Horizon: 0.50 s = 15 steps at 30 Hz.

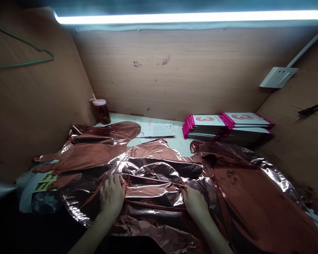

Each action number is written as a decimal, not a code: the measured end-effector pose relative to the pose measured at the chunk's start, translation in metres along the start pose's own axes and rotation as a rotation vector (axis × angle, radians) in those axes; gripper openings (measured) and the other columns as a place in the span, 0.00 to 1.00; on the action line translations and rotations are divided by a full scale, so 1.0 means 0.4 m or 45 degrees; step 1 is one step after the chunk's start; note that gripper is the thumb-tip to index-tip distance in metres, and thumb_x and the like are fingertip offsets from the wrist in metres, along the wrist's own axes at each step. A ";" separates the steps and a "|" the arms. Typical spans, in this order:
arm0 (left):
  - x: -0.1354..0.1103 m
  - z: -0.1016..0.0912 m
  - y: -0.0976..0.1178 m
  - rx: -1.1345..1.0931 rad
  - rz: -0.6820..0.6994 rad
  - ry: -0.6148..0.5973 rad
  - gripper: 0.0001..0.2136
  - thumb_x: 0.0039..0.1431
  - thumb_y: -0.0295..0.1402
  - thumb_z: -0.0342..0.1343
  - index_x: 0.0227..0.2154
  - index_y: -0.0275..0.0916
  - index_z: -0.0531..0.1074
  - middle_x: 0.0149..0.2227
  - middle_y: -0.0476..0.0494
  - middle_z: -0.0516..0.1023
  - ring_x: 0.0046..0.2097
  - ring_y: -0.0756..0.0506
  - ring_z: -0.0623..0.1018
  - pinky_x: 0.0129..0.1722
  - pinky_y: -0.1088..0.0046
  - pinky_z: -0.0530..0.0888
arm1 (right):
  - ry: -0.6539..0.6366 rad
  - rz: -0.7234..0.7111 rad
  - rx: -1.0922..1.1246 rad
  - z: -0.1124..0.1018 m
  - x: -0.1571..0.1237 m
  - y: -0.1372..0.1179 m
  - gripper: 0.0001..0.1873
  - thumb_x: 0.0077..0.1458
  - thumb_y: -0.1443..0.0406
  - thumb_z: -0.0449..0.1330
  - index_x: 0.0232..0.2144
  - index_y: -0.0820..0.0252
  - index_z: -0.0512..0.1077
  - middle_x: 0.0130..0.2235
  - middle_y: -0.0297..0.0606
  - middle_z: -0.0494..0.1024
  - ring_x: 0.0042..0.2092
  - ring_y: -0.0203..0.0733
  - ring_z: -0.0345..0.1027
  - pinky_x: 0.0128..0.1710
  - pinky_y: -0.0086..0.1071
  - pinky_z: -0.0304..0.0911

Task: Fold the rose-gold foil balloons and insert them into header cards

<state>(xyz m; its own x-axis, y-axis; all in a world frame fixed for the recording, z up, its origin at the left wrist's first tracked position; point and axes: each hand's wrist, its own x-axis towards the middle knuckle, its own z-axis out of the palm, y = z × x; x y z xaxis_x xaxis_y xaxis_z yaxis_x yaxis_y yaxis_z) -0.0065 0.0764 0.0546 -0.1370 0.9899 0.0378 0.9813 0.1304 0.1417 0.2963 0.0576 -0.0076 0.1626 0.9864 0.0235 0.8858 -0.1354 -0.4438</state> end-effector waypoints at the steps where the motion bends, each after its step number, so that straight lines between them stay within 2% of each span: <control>1: -0.010 0.013 0.014 0.010 0.101 0.083 0.20 0.66 0.27 0.40 0.58 0.32 0.65 0.56 0.28 0.72 0.60 0.32 0.68 0.59 0.47 0.62 | 0.006 -0.005 -0.038 0.000 0.005 0.000 0.17 0.61 0.57 0.50 0.31 0.55 0.76 0.24 0.41 0.78 0.26 0.50 0.74 0.23 0.34 0.57; 3: -0.027 0.048 0.047 -0.043 0.456 0.121 0.22 0.67 0.28 0.39 0.62 0.42 0.63 0.64 0.39 0.64 0.66 0.36 0.60 0.65 0.49 0.55 | 0.014 -0.017 -0.111 -0.005 0.013 0.000 0.16 0.62 0.58 0.50 0.30 0.54 0.76 0.24 0.40 0.78 0.25 0.48 0.73 0.23 0.33 0.55; 5: -0.039 0.086 0.080 -0.152 0.755 0.001 0.22 0.68 0.37 0.42 0.63 0.50 0.60 0.67 0.46 0.60 0.67 0.33 0.56 0.66 0.43 0.50 | 0.028 -0.013 -0.188 -0.016 0.017 -0.008 0.15 0.61 0.58 0.52 0.30 0.53 0.76 0.23 0.40 0.77 0.25 0.48 0.73 0.23 0.33 0.57; 7: -0.046 0.116 0.105 -0.212 0.817 -0.087 0.25 0.66 0.47 0.43 0.65 0.54 0.55 0.69 0.49 0.52 0.68 0.26 0.49 0.63 0.32 0.43 | 0.083 0.027 -0.280 -0.029 0.013 -0.034 0.16 0.62 0.58 0.51 0.33 0.57 0.77 0.26 0.44 0.77 0.27 0.51 0.73 0.25 0.36 0.60; 9: -0.048 0.133 0.118 -0.219 0.766 -0.113 0.28 0.64 0.51 0.42 0.66 0.57 0.51 0.71 0.50 0.45 0.68 0.21 0.43 0.59 0.26 0.36 | 0.190 0.066 -0.372 -0.030 0.000 -0.081 0.19 0.64 0.59 0.48 0.42 0.62 0.75 0.35 0.55 0.79 0.35 0.57 0.75 0.33 0.44 0.65; 10: -0.048 0.136 0.120 -0.218 0.759 -0.127 0.27 0.64 0.51 0.41 0.66 0.59 0.50 0.71 0.51 0.43 0.68 0.20 0.41 0.59 0.26 0.34 | 0.243 0.009 -0.408 -0.024 -0.009 -0.108 0.20 0.65 0.60 0.46 0.47 0.65 0.74 0.42 0.59 0.77 0.42 0.61 0.74 0.39 0.49 0.66; 11: -0.046 0.137 0.119 -0.214 0.763 -0.143 0.27 0.64 0.52 0.40 0.66 0.59 0.50 0.71 0.52 0.42 0.68 0.20 0.40 0.58 0.26 0.33 | 0.266 -0.134 -0.427 -0.014 -0.018 -0.132 0.21 0.65 0.61 0.46 0.52 0.65 0.71 0.50 0.61 0.74 0.50 0.62 0.71 0.45 0.52 0.64; 13: -0.037 0.131 0.107 -0.199 0.777 -0.162 0.29 0.63 0.53 0.41 0.66 0.60 0.48 0.71 0.53 0.40 0.68 0.19 0.38 0.57 0.25 0.31 | 0.226 -0.551 -0.425 0.017 -0.035 -0.158 0.24 0.66 0.57 0.47 0.60 0.59 0.64 0.61 0.53 0.66 0.62 0.60 0.58 0.56 0.53 0.58; 14: -0.029 0.126 0.095 -0.191 0.773 -0.169 0.30 0.62 0.54 0.42 0.66 0.60 0.47 0.71 0.53 0.40 0.68 0.19 0.37 0.56 0.25 0.30 | 0.193 -0.718 -0.418 0.034 -0.043 -0.153 0.27 0.65 0.54 0.48 0.63 0.55 0.60 0.64 0.47 0.63 0.65 0.58 0.53 0.59 0.52 0.56; 15: -0.019 0.120 0.080 -0.182 0.753 -0.173 0.31 0.61 0.55 0.43 0.66 0.60 0.46 0.71 0.54 0.40 0.68 0.19 0.36 0.56 0.25 0.30 | 0.165 -0.810 -0.413 0.050 -0.050 -0.134 0.29 0.65 0.52 0.49 0.65 0.51 0.56 0.66 0.43 0.60 0.67 0.57 0.48 0.60 0.53 0.55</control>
<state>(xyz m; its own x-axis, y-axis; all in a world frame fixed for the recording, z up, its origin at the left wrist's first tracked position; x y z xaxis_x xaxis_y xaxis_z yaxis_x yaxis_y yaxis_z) 0.0324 0.0758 0.0114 0.4521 0.8916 0.0257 0.8565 -0.4420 0.2665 0.2368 0.0469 -0.0022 -0.3945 0.8672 0.3038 0.9072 0.4202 -0.0216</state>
